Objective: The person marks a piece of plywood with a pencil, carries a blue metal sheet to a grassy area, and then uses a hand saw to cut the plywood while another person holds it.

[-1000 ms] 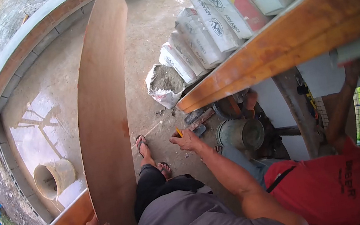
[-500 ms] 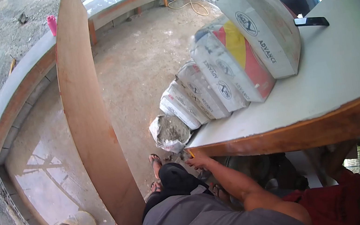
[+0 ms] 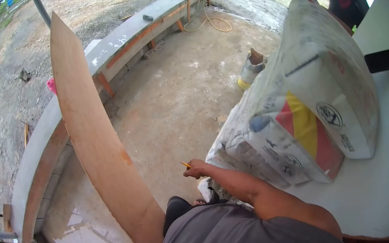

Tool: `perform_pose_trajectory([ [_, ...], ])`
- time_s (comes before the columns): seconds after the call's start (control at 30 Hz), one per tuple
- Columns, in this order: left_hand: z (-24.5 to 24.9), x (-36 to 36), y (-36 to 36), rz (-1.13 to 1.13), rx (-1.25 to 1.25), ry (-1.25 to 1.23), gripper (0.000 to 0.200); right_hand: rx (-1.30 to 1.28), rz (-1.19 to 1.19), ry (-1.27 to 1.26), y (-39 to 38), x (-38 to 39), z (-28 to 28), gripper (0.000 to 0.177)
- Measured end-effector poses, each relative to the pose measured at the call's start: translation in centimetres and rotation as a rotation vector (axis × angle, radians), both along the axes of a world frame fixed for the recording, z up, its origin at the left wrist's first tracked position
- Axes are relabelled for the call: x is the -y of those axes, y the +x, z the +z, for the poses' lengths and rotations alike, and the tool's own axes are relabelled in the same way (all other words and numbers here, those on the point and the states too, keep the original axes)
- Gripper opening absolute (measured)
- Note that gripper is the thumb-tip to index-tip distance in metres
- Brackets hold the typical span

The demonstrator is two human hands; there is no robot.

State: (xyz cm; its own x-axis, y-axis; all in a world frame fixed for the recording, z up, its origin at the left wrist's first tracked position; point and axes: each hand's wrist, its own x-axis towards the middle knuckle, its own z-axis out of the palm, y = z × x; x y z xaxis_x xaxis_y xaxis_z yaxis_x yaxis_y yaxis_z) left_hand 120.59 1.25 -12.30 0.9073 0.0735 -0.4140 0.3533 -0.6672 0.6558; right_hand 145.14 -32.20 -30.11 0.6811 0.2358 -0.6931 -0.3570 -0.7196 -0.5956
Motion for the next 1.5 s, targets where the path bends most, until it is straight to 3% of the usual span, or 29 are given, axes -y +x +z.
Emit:
perform_pose_trajectory([
  [0.23, -0.5, -2.5, 19.6, 0.018, -0.034, -0.048, 0.037, -0.093, -0.231, 0.035, 20.3, -1.3, -1.6, 0.039],
  [0.3, -0.8, -3.3, 26.1, -0.008, -0.007, -0.052, 0.035, 0.067, -0.05, -0.072, 24.1, 0.7, -6.8, 0.039],
  [0.37, -0.8, -4.0, 31.7, -0.01, -0.013, -0.083, 0.036, -0.002, -0.041, -0.244, 27.4, 2.7, -9.0, 0.04],
  [0.43, 0.0, -4.1, 37.8, -0.034, -0.02, -0.086, 0.036, -0.166, -0.127, -0.266, 29.4, 5.2, -5.8, 0.02],
  [0.5, 1.1, -4.3, 43.3, -0.056, -0.06, -0.084, 0.036, 0.163, 0.562, -0.549, 30.6, 9.5, -8.1, 0.023],
  [0.57, 0.3, -5.0, 48.2, -0.09, -0.027, -0.113, 0.036, 0.038, 0.377, -0.543, 31.1, 12.9, -10.0, 0.024],
  [0.63, 0.1, -5.3, 53.7, -0.139, 0.003, -0.124, 0.036, 0.054, 0.6, -0.631, 31.8, 15.7, -11.1, 0.026],
  [0.7, 0.5, -5.2, 59.1, -0.194, 0.021, -0.117, 0.035, -0.207, 0.142, -0.614, 33.3, 17.2, -10.7, 0.019],
  [0.77, 0.4, -5.1, 64.4, -0.155, -0.06, -0.092, 0.031, -0.018, 0.483, -0.512, 34.8, 20.2, -11.3, 0.018],
  [0.87, 1.1, -4.5, 72.7, -0.103, -0.085, -0.075, 0.027, -0.456, -0.41, -0.503, 41.6, 21.6, -11.9, 0.029],
  [0.97, 1.9, -3.0, 81.2, -0.019, -0.111, -0.26, 0.025, -0.429, -0.382, -0.49, 49.5, 24.6, -16.1, 0.028],
  [1.03, 4.0, -1.6, 86.7, -0.042, -0.185, -0.331, 0.029, -0.209, -0.028, -0.424, 55.9, 26.3, -15.5, 0.027],
  [1.13, 5.5, -0.4, 94.3, -0.07, -0.202, -0.329, 0.034, -0.224, -0.302, -0.39, 71.1, 25.8, -11.6, 0.029],
  [1.17, 6.0, -0.2, 96.1, -0.074, -0.207, -0.333, 0.034, -0.133, -0.341, -0.341, 75.5, 25.1, -7.9, 0.032],
  [1.2, 6.0, 0.0, 98.0, -0.08, -0.208, -0.34, 0.033, -0.002, -0.185, -0.366, 80.0, 24.9, -7.8, 0.032],
  [1.27, 6.3, 0.9, 102.1, -0.102, -0.216, -0.325, 0.033, 0.159, -0.137, -0.264, 88.3, 24.2, -7.7, 0.03],
  [1.33, 6.4, 1.7, 105.8, -0.124, -0.247, -0.268, 0.033, 0.501, -0.015, -0.238, 95.3, 23.2, -9.8, 0.025],
  [1.4, 6.1, 2.9, 109.3, -0.095, -0.26, -0.323, 0.033, 0.434, -0.004, -0.145, 101.1, 21.7, -6.3, 0.025],
  [1.47, 5.3, 4.0, 112.9, -0.076, -0.283, -0.367, 0.034, 0.312, -0.212, 0.023, 105.9, 20.0, -1.0, 0.026],
  [1.5, 4.8, 4.3, 114.6, -0.069, -0.298, -0.383, 0.035, 0.273, -0.277, 0.086, 108.5, 19.5, -2.8, 0.03],
])
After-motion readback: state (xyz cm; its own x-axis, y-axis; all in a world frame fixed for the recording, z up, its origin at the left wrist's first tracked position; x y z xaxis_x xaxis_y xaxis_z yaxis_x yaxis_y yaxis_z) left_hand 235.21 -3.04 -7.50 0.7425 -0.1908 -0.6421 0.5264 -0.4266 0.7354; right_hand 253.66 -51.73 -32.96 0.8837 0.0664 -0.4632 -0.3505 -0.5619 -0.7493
